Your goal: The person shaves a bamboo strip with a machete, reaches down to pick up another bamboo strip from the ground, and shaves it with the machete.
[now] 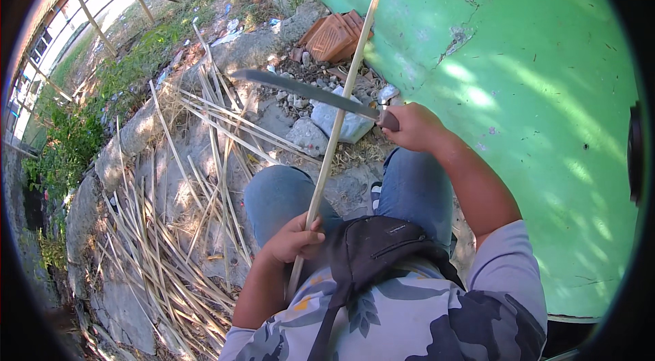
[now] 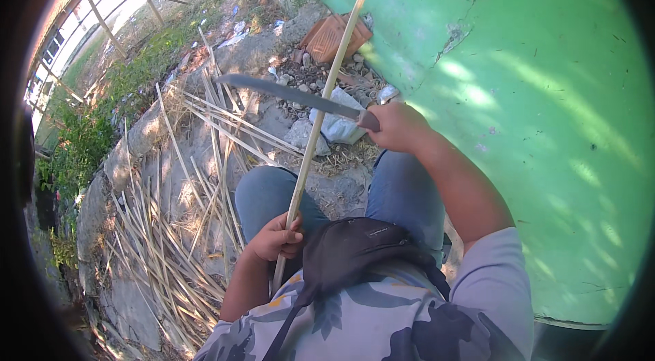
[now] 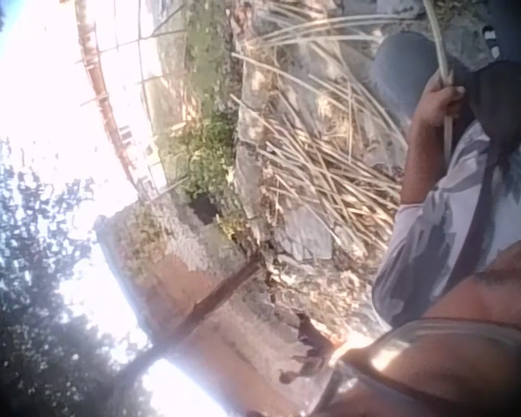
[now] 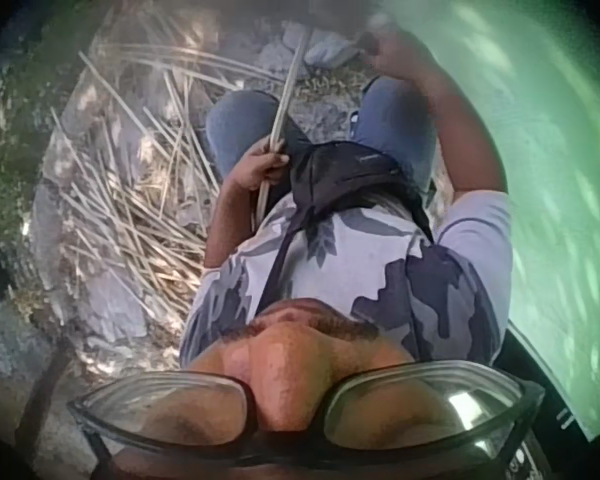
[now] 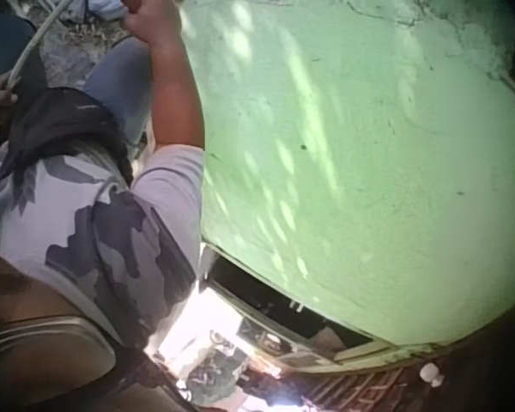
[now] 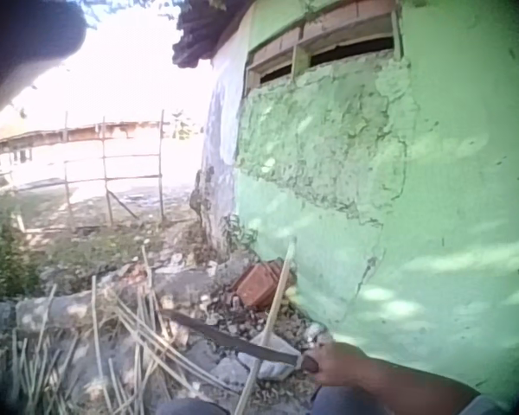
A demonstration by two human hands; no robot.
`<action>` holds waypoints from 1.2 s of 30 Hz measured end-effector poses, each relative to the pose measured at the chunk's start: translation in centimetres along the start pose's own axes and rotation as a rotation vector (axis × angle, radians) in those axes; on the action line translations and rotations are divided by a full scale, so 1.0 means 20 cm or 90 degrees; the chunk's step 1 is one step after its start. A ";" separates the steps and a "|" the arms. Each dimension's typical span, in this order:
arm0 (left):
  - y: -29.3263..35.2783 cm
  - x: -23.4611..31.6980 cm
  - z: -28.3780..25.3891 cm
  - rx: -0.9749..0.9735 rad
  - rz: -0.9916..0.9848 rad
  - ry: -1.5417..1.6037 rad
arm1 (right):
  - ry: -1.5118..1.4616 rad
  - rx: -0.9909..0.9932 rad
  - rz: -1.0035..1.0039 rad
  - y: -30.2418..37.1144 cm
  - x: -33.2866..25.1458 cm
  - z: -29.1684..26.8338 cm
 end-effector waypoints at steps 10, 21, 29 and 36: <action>-0.03 0.01 0.00 0.064 -0.001 -0.117 | 0.084 -0.088 0.030 -0.03 0.10 0.04; -0.06 0.06 0.01 0.234 0.116 -0.436 | 0.129 -0.106 -0.128 0.16 -0.14 0.19; -0.03 0.11 -0.01 0.370 0.160 -0.595 | 0.057 -0.106 -0.003 0.12 0.10 0.21; -0.02 0.11 0.02 0.369 0.124 -0.606 | 0.121 -0.176 -0.019 0.20 -0.08 0.28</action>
Point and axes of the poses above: each hand's wrist, its own y-axis away from the middle knuckle, its own z-axis out of the palm, x = y × z, the point moved 10 cm from there along -y, towards the middle knuckle, and after that the axes turned 10 degrees about -y, right-handed, at the moved point
